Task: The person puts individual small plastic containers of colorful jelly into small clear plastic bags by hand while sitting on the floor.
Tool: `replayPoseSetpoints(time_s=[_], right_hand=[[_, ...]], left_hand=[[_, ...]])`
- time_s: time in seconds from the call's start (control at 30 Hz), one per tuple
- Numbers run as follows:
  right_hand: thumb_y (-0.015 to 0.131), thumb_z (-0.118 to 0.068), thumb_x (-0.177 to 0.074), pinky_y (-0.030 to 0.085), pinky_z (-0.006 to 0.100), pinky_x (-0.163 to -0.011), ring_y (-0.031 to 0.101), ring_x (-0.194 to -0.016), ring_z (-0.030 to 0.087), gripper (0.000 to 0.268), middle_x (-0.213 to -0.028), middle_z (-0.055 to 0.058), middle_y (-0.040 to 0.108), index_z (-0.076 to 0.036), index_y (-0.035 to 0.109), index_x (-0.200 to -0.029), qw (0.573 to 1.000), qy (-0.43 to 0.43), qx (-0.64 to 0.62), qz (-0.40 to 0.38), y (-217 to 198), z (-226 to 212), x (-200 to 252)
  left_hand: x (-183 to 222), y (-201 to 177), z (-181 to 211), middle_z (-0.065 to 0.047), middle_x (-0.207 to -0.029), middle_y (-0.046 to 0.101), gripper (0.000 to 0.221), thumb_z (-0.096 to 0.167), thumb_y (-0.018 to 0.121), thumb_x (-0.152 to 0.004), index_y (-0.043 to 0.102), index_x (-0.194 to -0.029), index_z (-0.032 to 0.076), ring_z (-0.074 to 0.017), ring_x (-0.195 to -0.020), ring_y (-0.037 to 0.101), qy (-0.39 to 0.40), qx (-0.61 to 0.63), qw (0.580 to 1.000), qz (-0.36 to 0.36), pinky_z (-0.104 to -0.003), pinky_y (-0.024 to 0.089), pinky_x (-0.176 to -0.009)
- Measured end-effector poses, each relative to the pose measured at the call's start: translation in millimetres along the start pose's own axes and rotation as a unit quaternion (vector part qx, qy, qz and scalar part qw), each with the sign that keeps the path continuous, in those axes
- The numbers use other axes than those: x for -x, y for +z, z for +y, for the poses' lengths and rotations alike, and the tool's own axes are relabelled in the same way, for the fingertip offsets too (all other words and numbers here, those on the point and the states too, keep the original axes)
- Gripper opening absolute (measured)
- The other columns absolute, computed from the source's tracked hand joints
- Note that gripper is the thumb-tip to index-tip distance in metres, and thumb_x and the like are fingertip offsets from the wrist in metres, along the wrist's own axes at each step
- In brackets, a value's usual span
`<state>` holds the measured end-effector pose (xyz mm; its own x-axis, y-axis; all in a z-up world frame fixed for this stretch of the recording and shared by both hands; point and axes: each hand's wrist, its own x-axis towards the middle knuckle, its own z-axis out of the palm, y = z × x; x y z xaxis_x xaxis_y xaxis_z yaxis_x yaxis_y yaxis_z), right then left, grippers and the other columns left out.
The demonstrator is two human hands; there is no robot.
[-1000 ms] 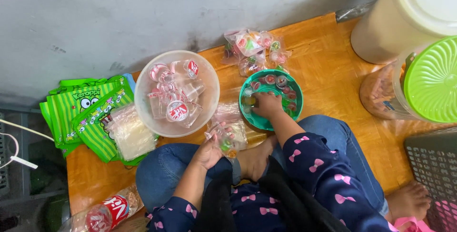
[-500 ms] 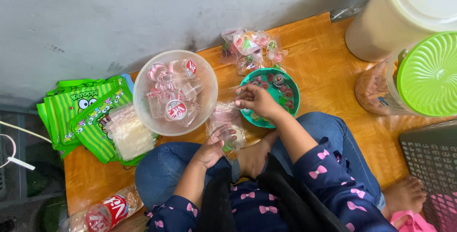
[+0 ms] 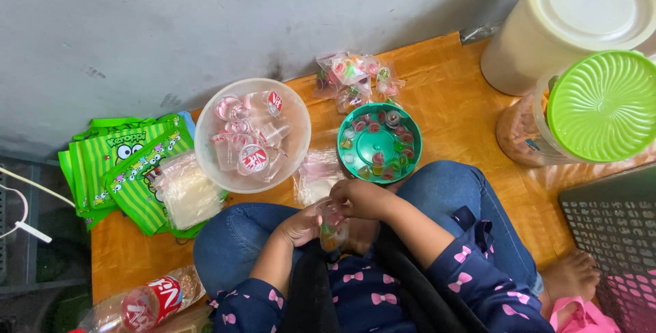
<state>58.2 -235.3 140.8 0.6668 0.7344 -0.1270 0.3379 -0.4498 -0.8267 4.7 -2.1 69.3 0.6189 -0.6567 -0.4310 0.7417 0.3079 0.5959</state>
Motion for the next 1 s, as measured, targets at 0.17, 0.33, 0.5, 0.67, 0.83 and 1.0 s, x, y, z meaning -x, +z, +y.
replayPoseSetpoints(time_s=[0.17, 0.33, 0.5, 0.67, 0.83, 1.0], right_hand=[[0.083, -0.029, -0.075, 0.059, 0.037, -0.074, 0.073, -0.085, 0.023, 0.014, -0.084, -0.002, 0.07, -0.019, 0.072, -0.076, 0.996, 0.061, 0.035, 0.061, 7.2, 2.7, 6.3], [0.086, -0.04, -0.074, 0.058, 0.032, -0.072, 0.071, -0.082, 0.015, 0.02, -0.075, -0.009, 0.067, -0.027, 0.071, -0.074, 0.986, 0.102, 0.029, 0.13, 17.5, 12.1, 4.7], [0.086, -0.016, -0.078, 0.057, 0.032, -0.072, 0.07, -0.076, 0.018, 0.033, -0.082, 0.006, 0.075, -0.01, 0.072, -0.107, 0.965, 0.114, -0.147, 0.183, 19.0, 21.7, 7.0], [0.085, -0.021, -0.081, 0.056, 0.037, -0.07, 0.07, -0.074, 0.022, 0.021, -0.076, 0.009, 0.074, -0.01, 0.079, -0.096, 0.969, 0.106, -0.131, 0.18, 22.8, 30.5, 5.8], [0.085, -0.021, -0.08, 0.055, 0.037, -0.072, 0.069, -0.076, 0.023, 0.018, -0.078, 0.007, 0.072, -0.012, 0.079, -0.094, 0.969, 0.086, -0.115, 0.204, 32.2, 48.7, 2.0], [0.086, -0.02, -0.076, 0.056, 0.042, -0.084, 0.072, -0.095, 0.029, 0.027, -0.093, 0.01, 0.075, -0.015, 0.078, -0.101, 0.969, 0.03, -0.11, 0.218, 33.3, 31.8, -2.0]], left_hand=[[-12.2, 1.6, -18.2, -0.008, -0.128, 0.069, 0.09, 0.033, 0.104, -0.048, 0.059, -0.124, 0.015, -0.0297, -0.12, 0.066, 0.09, -0.214, 0.968, 0.092, -0.046, 0.057, -0.098], [-27.3, -8.3, -22.0, 0.002, -0.1, 0.076, 0.05, 0.023, 0.103, -0.059, 0.071, -0.097, 0.018, -0.0175, -0.092, 0.075, 0.212, -0.37, 0.86, 0.281, -0.025, 0.06, -0.083], [-5.6, 25.5, -3.8, -0.003, -0.092, 0.081, 0.014, 0.024, 0.087, -0.084, 0.083, -0.093, 0.014, -0.0102, -0.094, 0.072, 0.278, -0.323, 0.851, 0.309, -0.032, 0.057, -0.089], [-5.7, -0.8, -8.7, -0.005, -0.096, 0.081, 0.015, 0.024, 0.081, -0.09, 0.083, -0.1, 0.013, -0.0094, -0.096, 0.07, 0.271, -0.303, 0.856, 0.32, -0.031, 0.055, -0.091], [-7.0, 0.9, -7.9, -0.002, -0.09, 0.076, 0.014, 0.015, 0.079, -0.091, 0.078, -0.102, 0.006, -0.0054, -0.086, 0.065, 0.306, -0.238, 0.858, 0.338, -0.028, 0.056, -0.088], [-14.0, -5.0, -20.9, -0.002, -0.086, 0.075, 0.01, 0.018, 0.08, -0.091, 0.079, -0.097, 0.011, -0.0076, -0.084, 0.068, 0.3, -0.305, 0.839, 0.337, -0.03, 0.057, -0.085]])
